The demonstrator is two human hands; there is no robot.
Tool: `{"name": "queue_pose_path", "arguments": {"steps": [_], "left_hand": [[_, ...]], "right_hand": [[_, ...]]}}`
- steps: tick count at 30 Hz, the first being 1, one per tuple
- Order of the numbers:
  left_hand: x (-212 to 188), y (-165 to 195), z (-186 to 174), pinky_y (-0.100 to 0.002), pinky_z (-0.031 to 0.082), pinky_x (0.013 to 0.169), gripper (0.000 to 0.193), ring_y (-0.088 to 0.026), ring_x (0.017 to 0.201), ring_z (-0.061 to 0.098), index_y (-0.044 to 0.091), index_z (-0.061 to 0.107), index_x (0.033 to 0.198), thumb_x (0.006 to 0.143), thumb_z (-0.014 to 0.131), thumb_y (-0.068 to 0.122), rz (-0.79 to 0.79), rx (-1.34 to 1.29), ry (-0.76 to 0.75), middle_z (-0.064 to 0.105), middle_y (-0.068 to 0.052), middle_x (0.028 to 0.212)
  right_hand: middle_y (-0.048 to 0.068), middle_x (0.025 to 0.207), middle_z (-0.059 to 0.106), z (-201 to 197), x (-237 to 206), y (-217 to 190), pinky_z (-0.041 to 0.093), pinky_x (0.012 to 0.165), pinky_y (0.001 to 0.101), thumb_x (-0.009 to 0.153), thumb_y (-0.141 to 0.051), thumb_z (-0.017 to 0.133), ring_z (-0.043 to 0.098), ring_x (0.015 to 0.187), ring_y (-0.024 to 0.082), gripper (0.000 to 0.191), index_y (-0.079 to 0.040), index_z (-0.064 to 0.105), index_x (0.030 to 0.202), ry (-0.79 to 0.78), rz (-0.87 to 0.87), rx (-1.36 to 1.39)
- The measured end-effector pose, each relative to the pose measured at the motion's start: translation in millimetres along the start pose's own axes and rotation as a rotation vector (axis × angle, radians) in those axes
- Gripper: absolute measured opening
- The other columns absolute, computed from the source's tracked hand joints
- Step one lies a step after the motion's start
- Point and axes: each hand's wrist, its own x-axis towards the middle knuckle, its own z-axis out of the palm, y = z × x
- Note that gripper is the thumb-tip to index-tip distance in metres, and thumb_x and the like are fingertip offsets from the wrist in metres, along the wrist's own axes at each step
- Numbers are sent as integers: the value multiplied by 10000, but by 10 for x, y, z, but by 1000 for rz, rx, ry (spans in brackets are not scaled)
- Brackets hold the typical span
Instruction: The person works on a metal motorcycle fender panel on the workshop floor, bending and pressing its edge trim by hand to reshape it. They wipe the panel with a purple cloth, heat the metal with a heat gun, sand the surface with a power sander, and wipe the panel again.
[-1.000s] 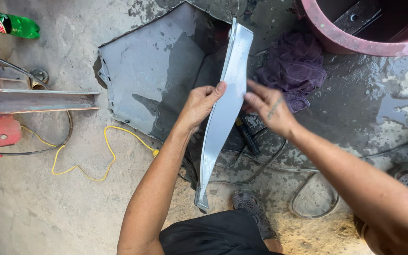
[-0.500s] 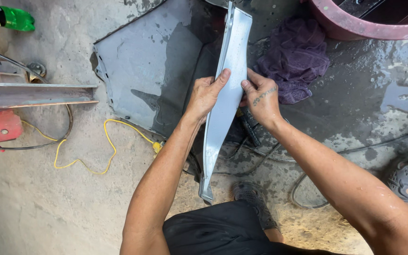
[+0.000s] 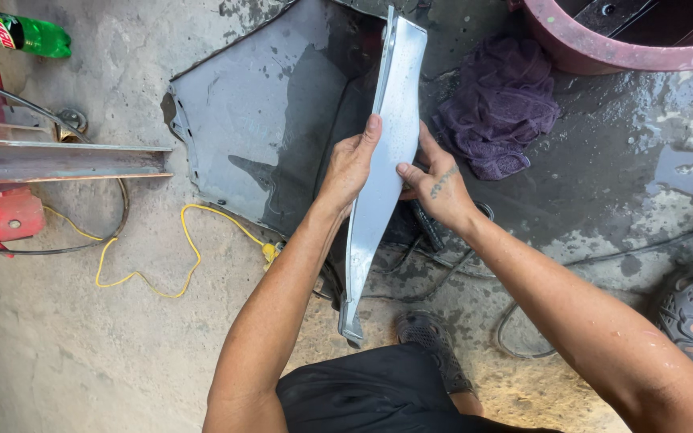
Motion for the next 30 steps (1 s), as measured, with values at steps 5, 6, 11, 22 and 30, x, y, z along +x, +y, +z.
{"name": "queue_pose_path", "arguments": {"steps": [5,6,11,22,30], "left_hand": [[39,-12,34,-300,564,560,729,-171,677,694,-89,726,1005,924,597,624,-12,5,24,720,-149,810],[42,-1,41,-302,572,555,721,-173,673,700,-81,725,1010,915,597,621,-15,14,19,722,-147,809],[0,99,77,-275,567,592,692,-134,733,694,-72,706,1092,938,603,596,28,83,-5,731,-121,871],[229,235,-77,-217,537,616,529,-68,728,653,-9,674,1106,965,663,500,136,-85,72,708,-60,898],[901,643,43,-286,564,593,514,-134,737,682,26,592,1162,879,754,423,158,-273,59,697,-81,946]], "right_hand": [[204,1238,701,4,24,-12,673,696,336,961,-34,547,747,1007,262,733,-122,234,1618,43,54,-84],[203,1228,708,-1,25,-12,668,691,329,967,-35,550,749,992,260,724,-129,252,1620,46,64,-86],[169,1262,682,-74,61,16,648,739,343,951,-55,576,705,1046,229,669,-113,346,1577,48,39,-18],[134,1274,691,-107,213,19,638,843,365,1008,-203,516,705,1094,206,570,-76,422,1555,106,79,-49],[206,1338,664,-139,238,-37,527,975,334,1005,-197,611,673,1171,218,629,15,380,1550,116,-206,-288]]}}
